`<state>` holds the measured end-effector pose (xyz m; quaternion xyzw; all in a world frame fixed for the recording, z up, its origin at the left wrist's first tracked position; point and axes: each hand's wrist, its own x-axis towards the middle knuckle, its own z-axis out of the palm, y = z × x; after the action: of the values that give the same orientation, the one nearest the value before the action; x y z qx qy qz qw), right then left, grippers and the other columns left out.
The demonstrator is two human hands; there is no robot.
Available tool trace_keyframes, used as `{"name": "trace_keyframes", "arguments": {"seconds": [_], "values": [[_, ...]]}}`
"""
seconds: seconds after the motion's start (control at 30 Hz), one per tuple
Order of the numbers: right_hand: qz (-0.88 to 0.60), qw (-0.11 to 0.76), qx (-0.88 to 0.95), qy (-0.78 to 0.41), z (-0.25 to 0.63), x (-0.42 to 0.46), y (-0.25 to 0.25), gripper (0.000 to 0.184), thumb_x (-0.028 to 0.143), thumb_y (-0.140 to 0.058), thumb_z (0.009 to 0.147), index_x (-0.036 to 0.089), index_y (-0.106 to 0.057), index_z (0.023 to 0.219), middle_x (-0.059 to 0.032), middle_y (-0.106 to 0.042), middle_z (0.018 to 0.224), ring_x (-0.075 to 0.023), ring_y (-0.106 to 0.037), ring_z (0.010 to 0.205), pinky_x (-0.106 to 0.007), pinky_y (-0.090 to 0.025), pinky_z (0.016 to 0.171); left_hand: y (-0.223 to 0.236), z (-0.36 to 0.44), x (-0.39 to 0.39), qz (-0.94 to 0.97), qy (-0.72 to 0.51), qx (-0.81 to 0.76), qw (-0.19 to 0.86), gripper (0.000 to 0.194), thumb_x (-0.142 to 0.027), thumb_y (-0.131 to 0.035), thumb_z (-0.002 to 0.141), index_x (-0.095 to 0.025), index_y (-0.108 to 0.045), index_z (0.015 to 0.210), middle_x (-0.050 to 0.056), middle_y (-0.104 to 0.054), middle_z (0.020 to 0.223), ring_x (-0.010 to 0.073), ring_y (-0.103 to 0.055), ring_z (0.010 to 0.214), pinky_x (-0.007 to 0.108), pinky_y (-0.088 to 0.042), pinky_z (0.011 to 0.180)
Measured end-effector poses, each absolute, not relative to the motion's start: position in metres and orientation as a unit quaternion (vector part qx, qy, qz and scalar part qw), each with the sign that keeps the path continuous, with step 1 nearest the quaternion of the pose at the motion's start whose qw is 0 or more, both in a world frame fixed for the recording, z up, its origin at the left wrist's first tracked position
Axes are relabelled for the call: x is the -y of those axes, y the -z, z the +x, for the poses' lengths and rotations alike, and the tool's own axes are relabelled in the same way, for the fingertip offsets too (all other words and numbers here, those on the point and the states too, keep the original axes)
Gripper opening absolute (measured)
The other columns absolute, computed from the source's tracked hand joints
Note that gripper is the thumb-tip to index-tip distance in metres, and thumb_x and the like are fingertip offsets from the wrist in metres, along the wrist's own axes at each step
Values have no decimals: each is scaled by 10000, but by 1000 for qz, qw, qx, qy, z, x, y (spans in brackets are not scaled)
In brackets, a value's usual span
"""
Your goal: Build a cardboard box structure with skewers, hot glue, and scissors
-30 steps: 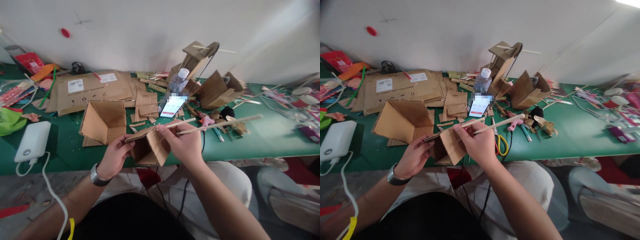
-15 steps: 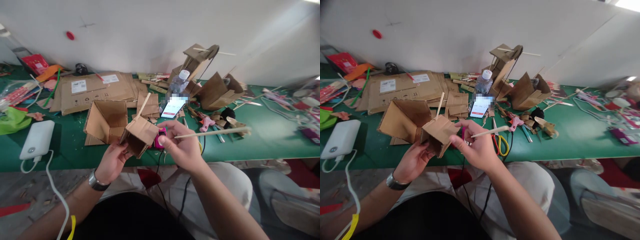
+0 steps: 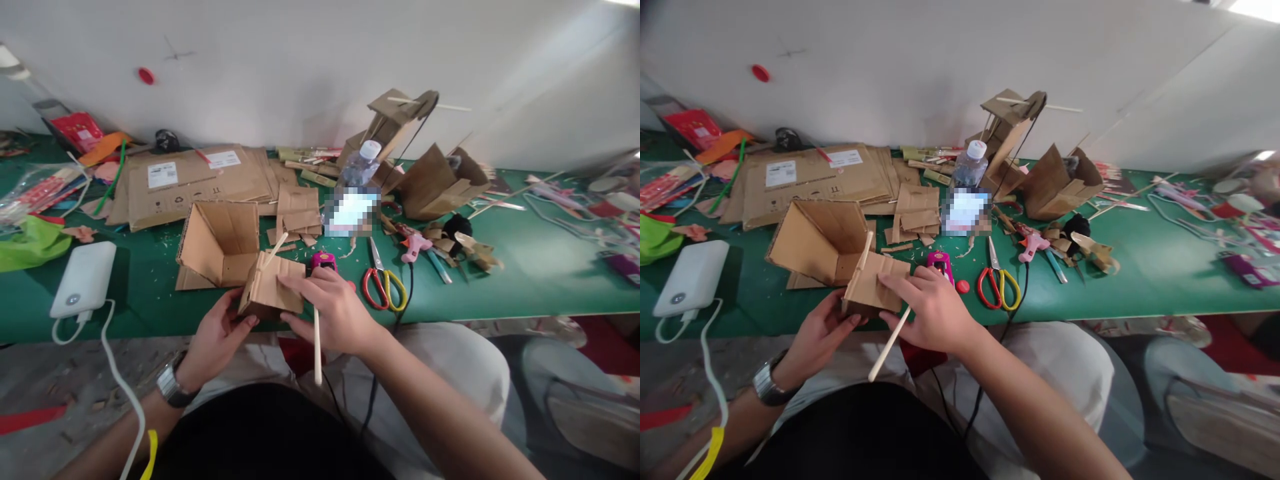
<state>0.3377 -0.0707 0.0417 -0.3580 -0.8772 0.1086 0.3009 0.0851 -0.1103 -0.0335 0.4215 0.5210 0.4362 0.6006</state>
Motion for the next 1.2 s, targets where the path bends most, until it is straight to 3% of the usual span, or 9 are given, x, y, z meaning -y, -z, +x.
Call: {"name": "trace_keyframes", "arguments": {"seconds": [0.17,0.23,0.33,0.47,0.57,0.63,0.83,1.0,1.2], "values": [[-350,285,890,-60,336,70,-33,467,234,-670,955,137,-643,1412,-93,-757,902,-248,-548,777,-405,-536,726,28,65,107,669,-312,-570,359,462,-437,-813,891,-241,-726,1300,111,-724,1280,190,-679,732,343,-609,734],[-354,276,892,-49,335,70,-30,459,189,-636,952,138,-651,1408,-92,-747,884,-250,-544,782,-409,-534,733,26,62,104,722,-281,-560,292,414,-456,-801,901,-246,-751,1254,106,-736,1245,237,-713,831,382,-622,839],[-347,267,898,-38,332,71,-26,448,184,-613,966,130,-656,1409,-91,-739,868,-250,-547,784,-410,-529,733,25,61,99,746,-249,-555,270,431,-474,-795,904,-230,-752,1256,140,-733,1278,361,-716,1153,491,-594,1043],[-329,270,904,-35,329,74,-23,399,185,-591,985,107,-672,1368,-95,-743,874,-242,-559,782,-397,-523,719,24,60,96,725,-281,-559,287,856,-542,-905,784,-217,-594,1512,197,-620,1522,453,-564,1455,616,-462,1229],[-319,278,905,-40,326,77,-21,383,174,-601,978,84,-676,1343,-93,-742,856,-238,-553,771,-388,-511,694,23,58,92,723,-311,-522,329,1196,-546,-966,712,-244,-350,1692,207,-483,1678,445,-464,1563,618,-385,1293],[-310,282,907,-43,325,79,-20,388,173,-614,966,77,-672,1337,-90,-741,848,-238,-551,768,-385,-503,684,22,57,88,725,-315,-489,368,1288,-526,-968,723,-263,-220,1739,204,-419,1729,428,-440,1588,607,-365,1308],[-310,285,905,-59,326,86,-19,410,174,-607,942,89,-667,1339,-83,-742,826,-243,-566,764,-397,-499,690,21,58,79,728,-338,-451,390,1203,-506,-994,686,-262,-380,1692,200,-477,1691,439,-485,1552,605,-390,1294],[-310,282,904,-88,329,87,-17,394,193,-627,959,101,-668,1339,-91,-772,880,-245,-598,792,-395,-499,700,27,58,73,753,-330,-414,390,864,-451,-997,689,-311,-672,1478,139,-670,1469,383,-628,1393,557,-497,1218],[-297,275,908,-110,331,85,-21,407,327,-686,1008,102,-659,1346,-102,-776,909,-259,-629,820,-413,-509,725,35,57,69,756,-340,-405,385,814,-451,-987,692,-302,-700,1440,135,-700,1421,371,-635,1366,567,-500,1206]]}}
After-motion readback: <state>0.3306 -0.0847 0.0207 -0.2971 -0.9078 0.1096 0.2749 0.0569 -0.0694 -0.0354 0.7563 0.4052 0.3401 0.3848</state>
